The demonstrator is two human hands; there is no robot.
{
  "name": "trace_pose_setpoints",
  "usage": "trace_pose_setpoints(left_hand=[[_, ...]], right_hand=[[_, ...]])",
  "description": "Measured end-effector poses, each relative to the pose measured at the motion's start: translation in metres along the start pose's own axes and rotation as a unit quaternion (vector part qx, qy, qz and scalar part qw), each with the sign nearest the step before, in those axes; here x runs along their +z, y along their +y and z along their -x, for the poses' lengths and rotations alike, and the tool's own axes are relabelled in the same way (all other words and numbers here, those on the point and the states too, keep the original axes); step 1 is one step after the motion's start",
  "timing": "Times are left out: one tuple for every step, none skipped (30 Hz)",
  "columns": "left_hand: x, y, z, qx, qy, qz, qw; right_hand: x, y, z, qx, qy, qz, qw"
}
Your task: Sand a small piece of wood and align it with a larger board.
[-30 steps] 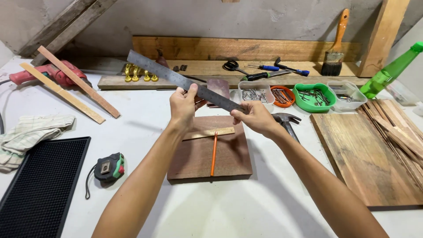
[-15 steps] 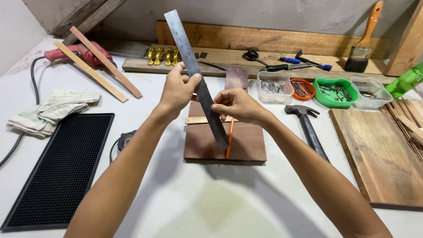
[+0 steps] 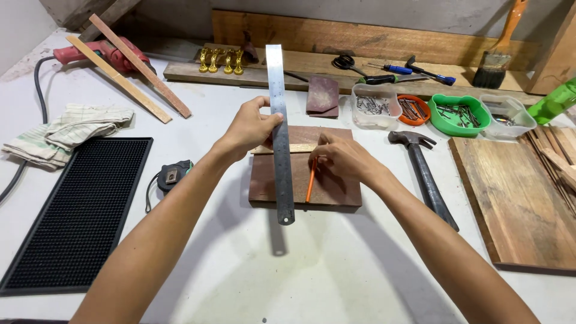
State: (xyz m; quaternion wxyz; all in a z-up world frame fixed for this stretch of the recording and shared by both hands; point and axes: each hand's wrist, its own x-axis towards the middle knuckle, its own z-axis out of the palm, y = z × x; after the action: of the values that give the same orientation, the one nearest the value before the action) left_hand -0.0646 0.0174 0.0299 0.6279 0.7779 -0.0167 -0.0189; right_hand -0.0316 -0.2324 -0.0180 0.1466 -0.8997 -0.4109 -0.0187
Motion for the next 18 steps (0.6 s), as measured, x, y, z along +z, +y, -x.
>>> trace_pose_setpoints(left_hand=[[-0.001, 0.002, -0.001, 0.000, 0.001, 0.001, 1.000], [-0.001, 0.004, -0.002, -0.006, -0.004, -0.024, 1.000], [-0.002, 0.006, -0.002, -0.011, -0.009, -0.050, 0.999], [-0.003, 0.004, -0.004, -0.011, -0.008, -0.050, 0.999], [-0.003, 0.002, -0.005, -0.015, -0.016, -0.045, 0.999], [-0.003, -0.001, -0.006, -0.018, -0.023, -0.039, 0.999], [-0.003, 0.000, -0.004, -0.019, -0.023, -0.040, 0.999], [-0.003, 0.000, -0.003, -0.020, -0.014, -0.049, 0.999], [-0.003, -0.001, -0.001, -0.023, -0.007, -0.057, 0.998], [-0.002, -0.004, -0.001, -0.026, -0.008, -0.058, 0.998], [0.000, -0.007, -0.001, -0.040, -0.007, -0.049, 0.998], [0.001, -0.009, -0.002, -0.054, -0.006, -0.041, 0.998], [0.003, -0.016, -0.006, -0.055, -0.006, -0.040, 0.998], [0.006, -0.023, -0.010, -0.057, -0.008, -0.050, 0.997], [0.008, -0.031, -0.013, -0.059, -0.011, -0.060, 0.996], [0.012, -0.025, -0.010, -0.062, -0.011, -0.059, 0.996], [0.015, -0.018, -0.007, -0.074, -0.014, -0.049, 0.996], [0.017, -0.012, -0.004, -0.087, -0.016, -0.039, 0.995]], right_hand=[[0.003, 0.003, 0.001, -0.001, -0.001, 0.000, 1.000], [0.007, 0.006, 0.003, -0.021, 0.008, -0.013, 1.000], [0.010, 0.009, 0.003, -0.041, 0.016, -0.026, 0.999], [0.006, 0.010, 0.004, -0.042, 0.016, -0.026, 0.999], [0.004, 0.012, 0.006, -0.067, 0.051, -0.044, 0.995], [0.001, 0.014, 0.008, -0.090, 0.087, -0.063, 0.990], [0.003, 0.025, 0.008, -0.091, 0.087, -0.064, 0.990], [0.004, 0.036, 0.008, -0.063, 0.110, -0.098, 0.987], [0.007, 0.048, 0.009, -0.034, 0.132, -0.132, 0.982], [0.010, 0.055, 0.009, -0.033, 0.131, -0.134, 0.982], [0.012, 0.063, 0.008, 0.007, 0.146, -0.177, 0.973], [0.013, 0.072, 0.007, 0.047, 0.160, -0.219, 0.961], [0.014, 0.072, 0.006, 0.048, 0.158, -0.220, 0.961], [0.014, 0.072, 0.005, 0.016, 0.176, -0.175, 0.969], [0.015, 0.072, 0.005, -0.016, 0.193, -0.129, 0.973], [0.011, 0.062, 0.007, -0.015, 0.190, -0.130, 0.973], [0.007, 0.051, 0.006, -0.014, 0.162, -0.114, 0.980], [0.002, 0.040, 0.005, -0.013, 0.134, -0.098, 0.986]])
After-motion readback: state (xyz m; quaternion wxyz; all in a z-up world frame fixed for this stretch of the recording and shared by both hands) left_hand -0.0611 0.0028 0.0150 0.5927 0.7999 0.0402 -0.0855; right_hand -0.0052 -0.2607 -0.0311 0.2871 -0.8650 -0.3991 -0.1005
